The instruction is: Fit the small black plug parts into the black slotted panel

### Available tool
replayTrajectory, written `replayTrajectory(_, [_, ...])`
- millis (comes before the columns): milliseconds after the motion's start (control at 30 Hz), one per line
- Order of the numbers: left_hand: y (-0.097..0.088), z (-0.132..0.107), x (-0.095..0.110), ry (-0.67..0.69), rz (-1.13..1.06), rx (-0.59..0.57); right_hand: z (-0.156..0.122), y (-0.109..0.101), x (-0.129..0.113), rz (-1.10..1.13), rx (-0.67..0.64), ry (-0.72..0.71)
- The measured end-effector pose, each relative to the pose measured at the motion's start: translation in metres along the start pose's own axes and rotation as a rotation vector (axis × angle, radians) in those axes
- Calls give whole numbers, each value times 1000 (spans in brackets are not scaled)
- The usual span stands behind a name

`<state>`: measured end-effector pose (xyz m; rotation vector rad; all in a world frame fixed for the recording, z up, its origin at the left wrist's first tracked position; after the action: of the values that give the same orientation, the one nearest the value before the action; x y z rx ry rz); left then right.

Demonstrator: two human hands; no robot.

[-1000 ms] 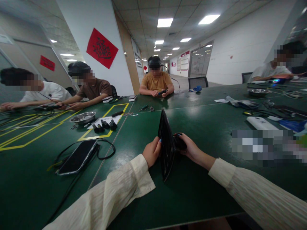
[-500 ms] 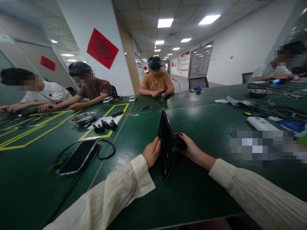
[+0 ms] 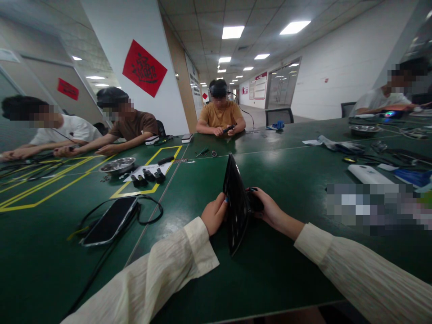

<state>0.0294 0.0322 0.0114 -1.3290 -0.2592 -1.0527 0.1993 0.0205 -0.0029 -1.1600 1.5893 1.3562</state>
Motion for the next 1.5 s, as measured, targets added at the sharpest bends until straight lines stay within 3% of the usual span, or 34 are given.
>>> replayTrajectory(333, [0, 0, 4, -59, -94, -7, -2, 0, -1, -1, -3, 8])
replayTrajectory(567, [0, 1, 0, -7, -68, 9, 0, 0, 0, -5, -13, -9])
replayTrajectory(767, [1, 1, 1, -75, -160, -2, -2, 2, -2, -9, -19, -5])
replayTrajectory(1500, [-1, 0, 6, -44, -100, -12, -2, 2, -2, -8, -35, -11])
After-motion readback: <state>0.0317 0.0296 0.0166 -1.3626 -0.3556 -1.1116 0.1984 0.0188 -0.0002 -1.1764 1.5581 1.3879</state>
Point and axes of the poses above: each hand's wrist, its own z-axis towards the middle knuckle, its own y-axis out of the palm, x = y × z, the point moved 4 cm from there along z, towards the middle knuckle, and after that the axes turned 4 degrees about x, right-handed, at the moved point
